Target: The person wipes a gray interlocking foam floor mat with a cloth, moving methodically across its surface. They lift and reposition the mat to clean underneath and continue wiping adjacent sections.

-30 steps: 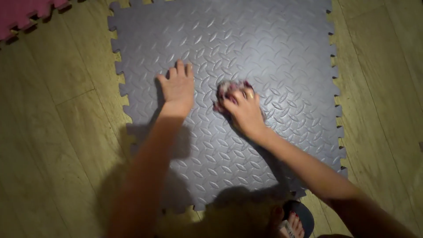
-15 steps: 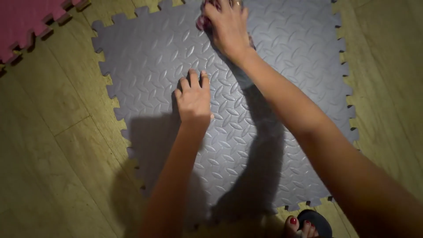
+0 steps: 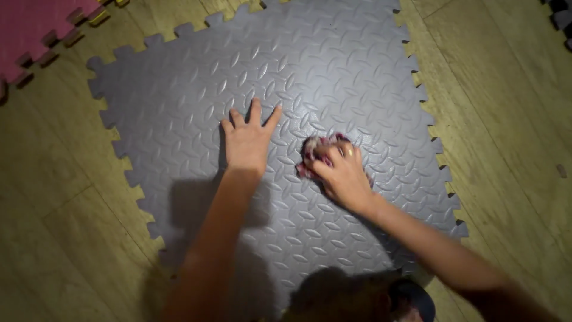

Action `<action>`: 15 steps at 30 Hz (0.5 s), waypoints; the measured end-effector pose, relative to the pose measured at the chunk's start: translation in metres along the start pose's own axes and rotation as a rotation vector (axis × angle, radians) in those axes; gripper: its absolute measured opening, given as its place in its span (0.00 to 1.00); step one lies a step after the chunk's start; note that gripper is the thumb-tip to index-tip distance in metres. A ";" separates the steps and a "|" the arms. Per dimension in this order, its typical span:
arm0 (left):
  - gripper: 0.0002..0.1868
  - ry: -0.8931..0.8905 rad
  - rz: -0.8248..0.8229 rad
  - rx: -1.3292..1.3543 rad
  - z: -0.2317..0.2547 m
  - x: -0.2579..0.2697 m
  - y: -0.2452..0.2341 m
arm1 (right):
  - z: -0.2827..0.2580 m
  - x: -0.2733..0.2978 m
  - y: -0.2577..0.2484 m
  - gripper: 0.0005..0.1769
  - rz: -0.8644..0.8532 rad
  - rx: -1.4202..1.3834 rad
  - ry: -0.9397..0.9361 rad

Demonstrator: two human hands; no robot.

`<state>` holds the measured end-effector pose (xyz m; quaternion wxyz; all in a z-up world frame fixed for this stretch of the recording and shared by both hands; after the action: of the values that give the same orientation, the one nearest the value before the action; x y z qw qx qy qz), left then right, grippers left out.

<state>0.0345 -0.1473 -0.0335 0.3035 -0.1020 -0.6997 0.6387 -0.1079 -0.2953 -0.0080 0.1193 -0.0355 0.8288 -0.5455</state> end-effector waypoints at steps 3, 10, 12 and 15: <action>0.43 0.030 0.005 0.006 -0.003 0.000 -0.002 | 0.021 -0.057 0.011 0.23 0.049 0.043 -0.060; 0.47 0.018 -0.075 0.014 -0.003 0.001 -0.006 | 0.091 -0.231 0.017 0.15 0.325 0.067 -0.012; 0.46 0.002 -0.052 -0.016 -0.003 -0.001 -0.007 | 0.094 -0.244 0.016 0.13 0.349 0.060 0.041; 0.43 -0.007 -0.011 -0.072 -0.005 0.003 -0.001 | 0.084 -0.218 0.014 0.11 0.339 0.060 0.043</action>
<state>0.0353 -0.1421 -0.0319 0.3004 -0.1068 -0.7239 0.6119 0.1243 -0.3235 -0.0176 0.1931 0.1199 0.8086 -0.5427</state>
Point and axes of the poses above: each hand's wrist, its own x-axis away from the middle knuckle, its own y-axis out of the palm, z = x × y, the point moved 5 cm from there along -x, towards the middle knuckle
